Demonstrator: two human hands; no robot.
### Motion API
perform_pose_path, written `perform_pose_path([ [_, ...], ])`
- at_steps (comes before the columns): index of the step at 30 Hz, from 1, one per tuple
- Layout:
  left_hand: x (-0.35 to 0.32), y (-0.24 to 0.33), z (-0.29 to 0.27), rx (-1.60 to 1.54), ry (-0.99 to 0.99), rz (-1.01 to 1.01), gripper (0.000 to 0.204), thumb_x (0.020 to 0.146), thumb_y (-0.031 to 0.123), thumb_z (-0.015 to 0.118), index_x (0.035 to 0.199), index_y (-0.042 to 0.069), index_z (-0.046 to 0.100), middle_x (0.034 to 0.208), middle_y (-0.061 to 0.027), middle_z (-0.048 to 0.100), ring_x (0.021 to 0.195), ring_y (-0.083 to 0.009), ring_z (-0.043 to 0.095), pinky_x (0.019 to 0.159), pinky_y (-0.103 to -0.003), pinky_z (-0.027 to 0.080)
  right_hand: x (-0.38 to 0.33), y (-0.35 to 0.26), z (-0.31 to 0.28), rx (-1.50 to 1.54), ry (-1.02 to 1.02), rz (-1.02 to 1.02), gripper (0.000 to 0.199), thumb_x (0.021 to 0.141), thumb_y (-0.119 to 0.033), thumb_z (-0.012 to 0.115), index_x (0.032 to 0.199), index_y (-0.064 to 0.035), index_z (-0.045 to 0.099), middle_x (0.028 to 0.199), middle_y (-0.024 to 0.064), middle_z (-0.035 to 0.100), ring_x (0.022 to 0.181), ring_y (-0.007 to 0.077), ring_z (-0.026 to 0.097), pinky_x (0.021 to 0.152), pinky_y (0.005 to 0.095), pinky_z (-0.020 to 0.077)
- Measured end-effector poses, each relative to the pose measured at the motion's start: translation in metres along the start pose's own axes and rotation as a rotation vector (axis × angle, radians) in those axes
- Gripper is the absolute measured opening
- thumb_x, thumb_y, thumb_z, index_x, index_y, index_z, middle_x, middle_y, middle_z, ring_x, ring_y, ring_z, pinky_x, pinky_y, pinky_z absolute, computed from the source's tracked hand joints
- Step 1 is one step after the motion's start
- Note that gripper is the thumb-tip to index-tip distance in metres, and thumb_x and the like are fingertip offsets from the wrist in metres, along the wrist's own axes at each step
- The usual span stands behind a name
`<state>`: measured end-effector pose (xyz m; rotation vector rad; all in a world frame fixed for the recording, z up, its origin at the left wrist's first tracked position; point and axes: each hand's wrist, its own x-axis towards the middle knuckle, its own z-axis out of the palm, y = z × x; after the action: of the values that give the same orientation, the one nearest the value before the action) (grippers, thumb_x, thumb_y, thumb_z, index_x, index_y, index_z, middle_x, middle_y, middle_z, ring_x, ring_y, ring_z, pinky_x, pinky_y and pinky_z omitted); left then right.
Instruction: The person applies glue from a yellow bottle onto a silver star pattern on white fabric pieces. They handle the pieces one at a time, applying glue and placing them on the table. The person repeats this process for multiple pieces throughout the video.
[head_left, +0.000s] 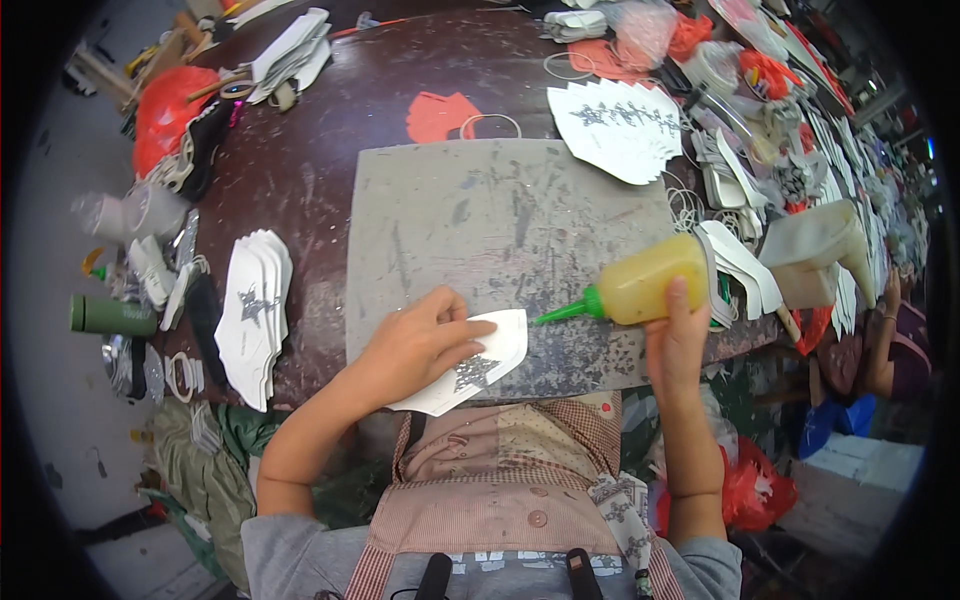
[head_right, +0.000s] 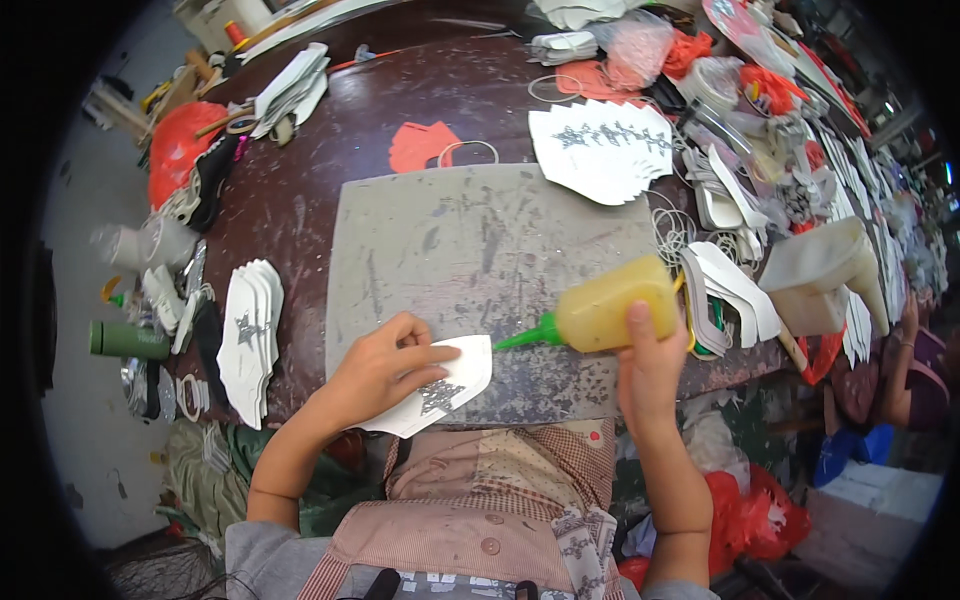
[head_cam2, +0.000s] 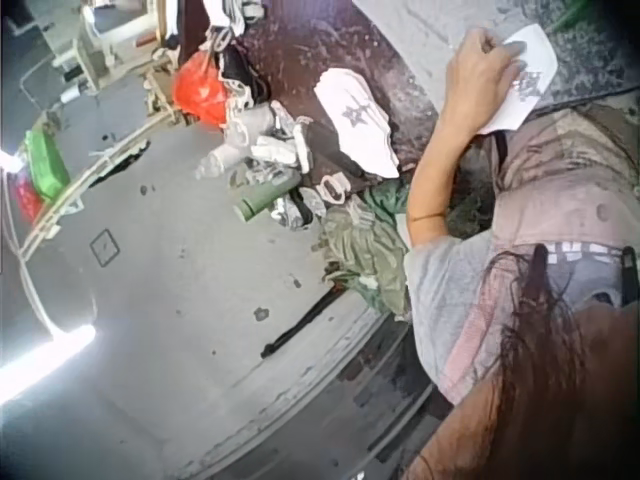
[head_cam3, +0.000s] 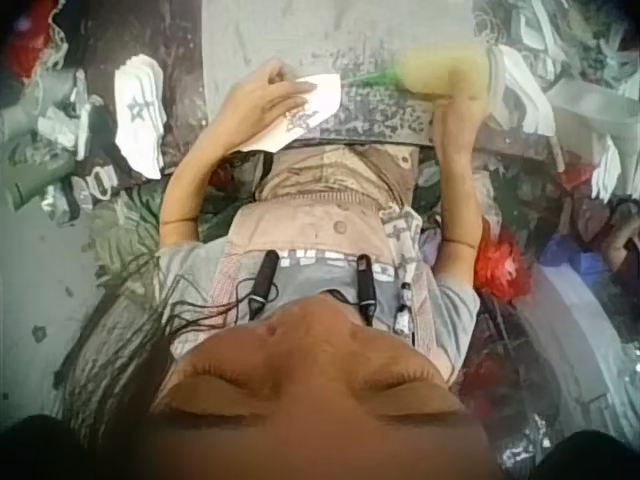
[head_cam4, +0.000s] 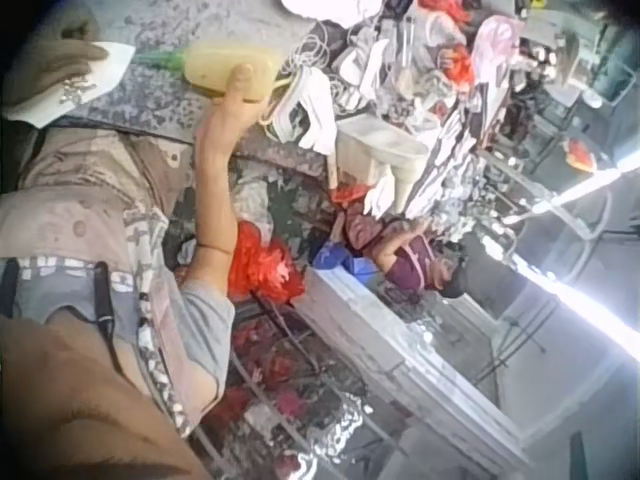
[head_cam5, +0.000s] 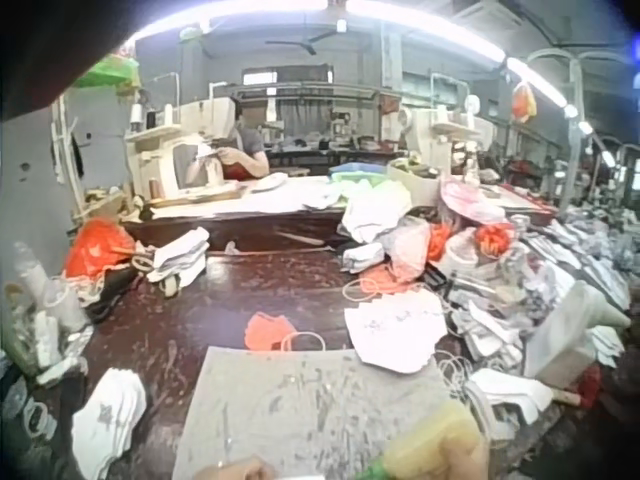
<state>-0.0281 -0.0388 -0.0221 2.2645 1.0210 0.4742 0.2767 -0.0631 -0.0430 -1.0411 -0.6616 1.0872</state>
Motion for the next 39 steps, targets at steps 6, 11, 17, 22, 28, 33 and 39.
perform_pose_path([
  [6, 0.001, -0.002, 0.006, 0.115, 0.001, 0.016, 0.035, 0.080, 0.016, 0.077, 0.115, 0.021, 0.073, 0.096, -0.0061, 0.055, 0.085, -0.0236, 0.059, 0.068, -0.035, 0.051, 0.010, 0.013, 0.011, -0.083, -0.042, 0.078, 0.044, 0.093, -0.027, 0.072, 0.119, 0.0025, 0.054, 0.106, 0.0081, 0.063, 0.095, 0.0153, 0.064, 0.083, 0.0307, 0.0540],
  [11, -0.001, -0.005, 0.008, 0.132, -0.004, 0.054, 0.033, 0.084, 0.020, 0.072, 0.117, 0.019, 0.070, 0.101, -0.0071, 0.055, 0.090, -0.0251, 0.061, 0.067, -0.038, 0.052, 0.009, 0.014, 0.016, -0.150, -0.041, 0.045, 0.046, 0.091, -0.031, 0.073, 0.117, 0.0025, 0.056, 0.103, 0.0065, 0.063, 0.091, 0.0128, 0.062, 0.082, 0.0277, 0.0514],
  [17, -0.002, -0.006, 0.010, 0.100, 0.050, 0.043, 0.036, 0.079, 0.014, 0.077, 0.114, 0.020, 0.074, 0.096, -0.0061, 0.055, 0.084, -0.0235, 0.059, 0.067, -0.035, 0.050, -0.005, 0.010, 0.008, -0.276, -0.067, 0.022, 0.050, 0.088, -0.036, 0.077, 0.113, 0.0021, 0.059, 0.100, 0.0046, 0.063, 0.091, 0.0109, 0.059, 0.082, 0.0266, 0.0473],
  [22, -0.002, -0.004, 0.010, 0.105, 0.064, 0.052, 0.036, 0.079, 0.014, 0.077, 0.114, 0.019, 0.074, 0.096, -0.0064, 0.055, 0.085, -0.0236, 0.059, 0.068, -0.035, 0.050, -0.028, 0.009, 0.005, -0.343, -0.038, -0.001, 0.056, 0.086, -0.042, 0.078, 0.114, 0.0029, 0.059, 0.098, 0.0030, 0.062, 0.089, 0.0105, 0.057, 0.082, 0.0269, 0.0465],
  [28, -0.004, 0.001, 0.010, 0.126, 0.071, 0.030, 0.035, 0.079, 0.009, 0.076, 0.113, 0.016, 0.074, 0.096, -0.0069, 0.055, 0.083, -0.0218, 0.058, 0.067, -0.033, 0.049, -0.051, 0.015, -0.003, -0.397, 0.036, -0.051, 0.061, 0.085, -0.044, 0.077, 0.117, 0.0040, 0.059, 0.101, 0.0036, 0.063, 0.094, 0.0115, 0.058, 0.085, 0.0273, 0.0465],
  [33, -0.006, 0.012, 0.022, -0.177, 0.349, -0.150, 0.033, 0.079, 0.000, 0.075, 0.110, 0.010, 0.075, 0.093, -0.0068, 0.055, 0.078, -0.0178, 0.055, 0.066, -0.029, 0.046, -0.078, 0.021, 0.011, -0.120, 0.108, -0.065, 0.060, 0.090, -0.039, 0.073, 0.126, 0.0046, 0.053, 0.113, 0.0092, 0.063, 0.103, 0.0176, 0.061, 0.092, 0.0328, 0.0486],
  [39, -0.002, 0.005, 0.051, 0.201, 0.504, -0.109, 0.034, 0.078, 0.002, 0.076, 0.112, 0.004, 0.070, 0.095, -0.0098, 0.057, 0.082, -0.0243, 0.057, 0.070, -0.035, 0.048, -0.048, 0.018, 0.007, -0.109, 0.100, -0.087, 0.055, 0.091, -0.037, 0.073, 0.123, 0.0032, 0.053, 0.110, 0.0074, 0.062, 0.100, 0.0162, 0.060, 0.090, 0.0318, 0.0487],
])
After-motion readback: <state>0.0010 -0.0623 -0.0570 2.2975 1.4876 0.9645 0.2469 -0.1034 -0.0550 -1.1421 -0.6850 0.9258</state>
